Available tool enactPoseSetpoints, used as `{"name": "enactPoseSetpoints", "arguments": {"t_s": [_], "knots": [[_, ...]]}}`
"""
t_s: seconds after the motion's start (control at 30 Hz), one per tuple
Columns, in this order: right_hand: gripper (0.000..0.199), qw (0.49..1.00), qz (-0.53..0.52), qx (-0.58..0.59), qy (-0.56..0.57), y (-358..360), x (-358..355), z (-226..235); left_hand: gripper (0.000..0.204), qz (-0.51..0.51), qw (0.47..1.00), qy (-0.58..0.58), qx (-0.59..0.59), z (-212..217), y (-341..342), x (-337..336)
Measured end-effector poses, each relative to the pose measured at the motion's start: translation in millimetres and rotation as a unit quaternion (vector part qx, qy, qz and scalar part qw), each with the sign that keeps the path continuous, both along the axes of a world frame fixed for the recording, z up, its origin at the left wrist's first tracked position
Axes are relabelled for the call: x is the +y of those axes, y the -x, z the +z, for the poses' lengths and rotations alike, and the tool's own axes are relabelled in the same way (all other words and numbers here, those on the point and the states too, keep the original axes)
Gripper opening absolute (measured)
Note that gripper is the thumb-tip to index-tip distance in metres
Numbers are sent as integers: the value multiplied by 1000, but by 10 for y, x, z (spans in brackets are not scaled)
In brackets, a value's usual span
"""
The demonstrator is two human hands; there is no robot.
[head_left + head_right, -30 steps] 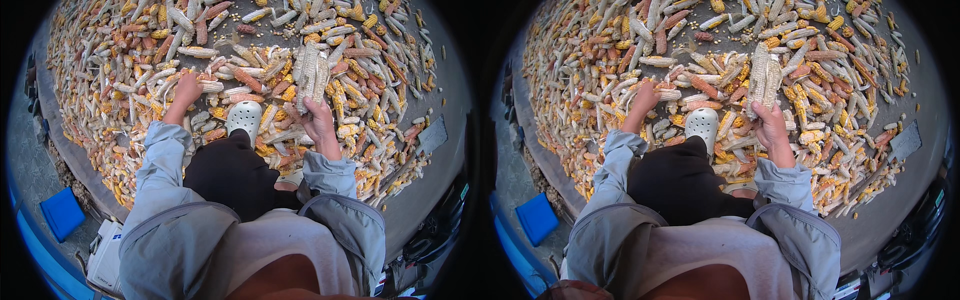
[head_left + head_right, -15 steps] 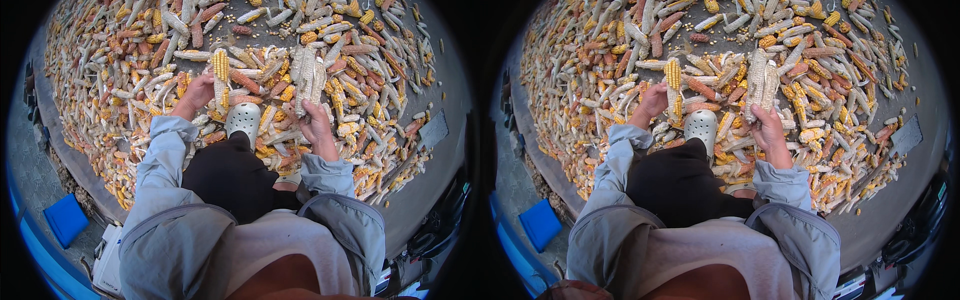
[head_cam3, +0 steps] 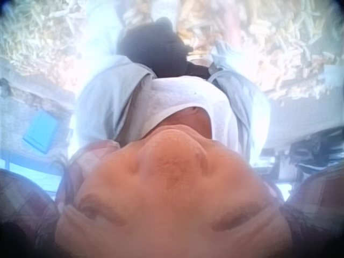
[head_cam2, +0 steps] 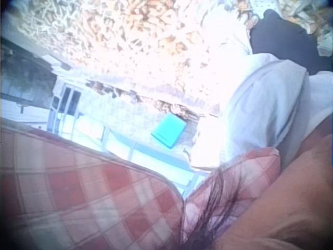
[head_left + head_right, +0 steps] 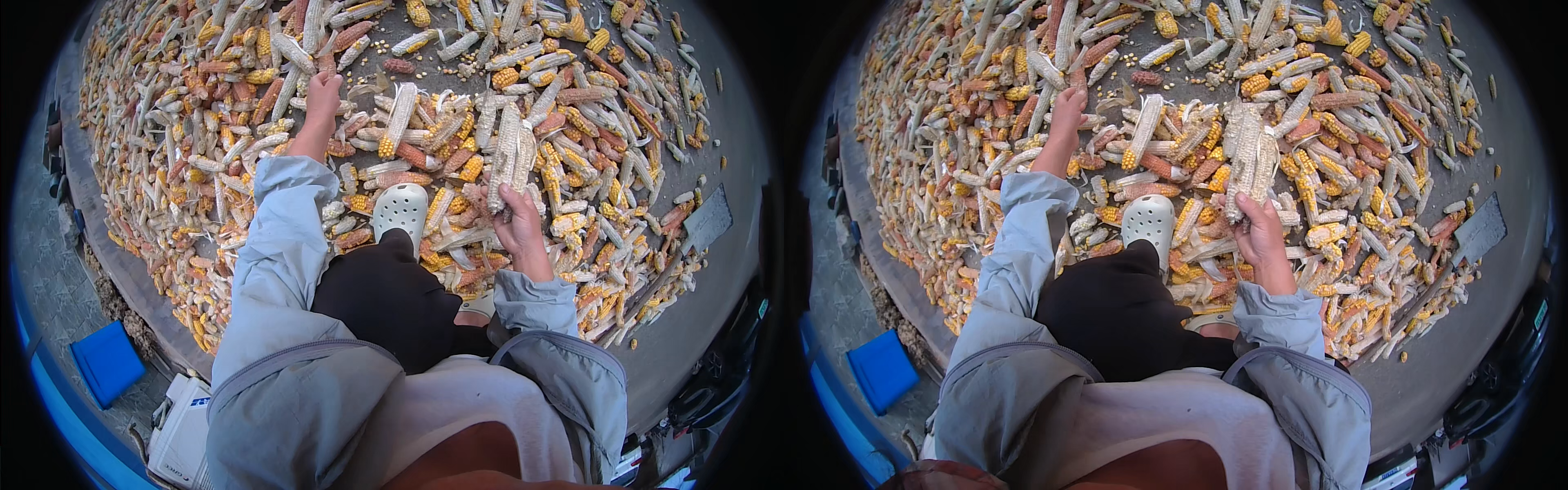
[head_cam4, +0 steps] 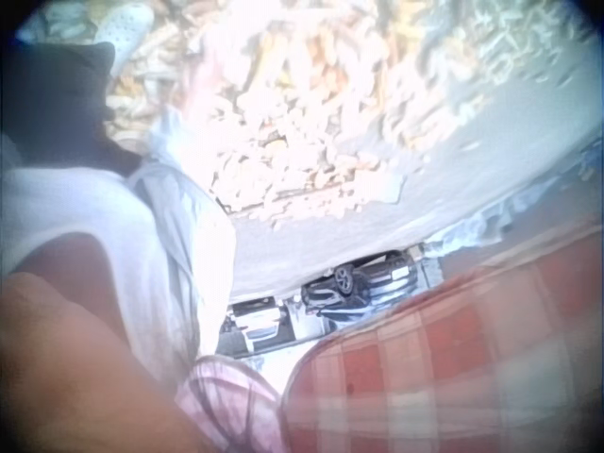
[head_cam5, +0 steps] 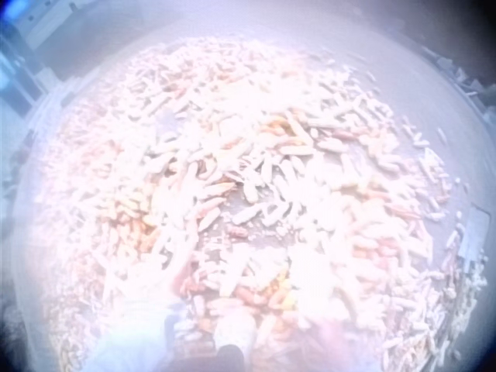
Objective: The person repeatedly picks up dried corn cobs from a large pile on the ground and removes the kernels by hand. The person holds each cob with both hands and rubs or pulls the kernels off, then drops the cob back onto the pile. The process continues throughout the clip with no tools used.
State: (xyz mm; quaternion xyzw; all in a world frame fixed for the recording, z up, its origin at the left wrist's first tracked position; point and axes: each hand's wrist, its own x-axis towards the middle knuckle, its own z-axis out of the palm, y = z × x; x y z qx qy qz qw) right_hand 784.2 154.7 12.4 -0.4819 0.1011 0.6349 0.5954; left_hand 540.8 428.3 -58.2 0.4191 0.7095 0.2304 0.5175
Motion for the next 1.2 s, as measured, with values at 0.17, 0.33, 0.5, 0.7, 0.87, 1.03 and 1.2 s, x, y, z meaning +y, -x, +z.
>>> {"name": "enactPoseSetpoints", "arguments": {"t_s": [0.17, 0.33, 0.5, 0.7, 0.87, 1.03, 1.2], "knots": [[38, 1000, 30, 7, -5, 26, 54, -17, 66, 36, 924, -57, 377, -555, 415, 1008], [36, 1000, 22, -20, 11, 36, 62, -31, 61, -88, 870, -225, 429, -331, 11, 1158], [37, 999, 14, -14, 27, 3, 104, -76, 46, -113, 897, -129, 408, -567, -41, 1506], [41, 1000, -2, -11, 14, 11, 199, -96, 35, -44, 986, -7, -159, -561, -19, 1163], [44, 1000, -11, 16, -16, 14, 407, -81, 51, 31, 683, 180, -707, -46, -82, 339], [45, 996, 12, 45, -71, 53, 760, 129, 46, -4, 623, 271, -733, 186, -412, 8], [48, 990, -22, 65, -126, 129, 976, 196, 45, -140, 867, 123, -462, 706, -1021, -582]]}}
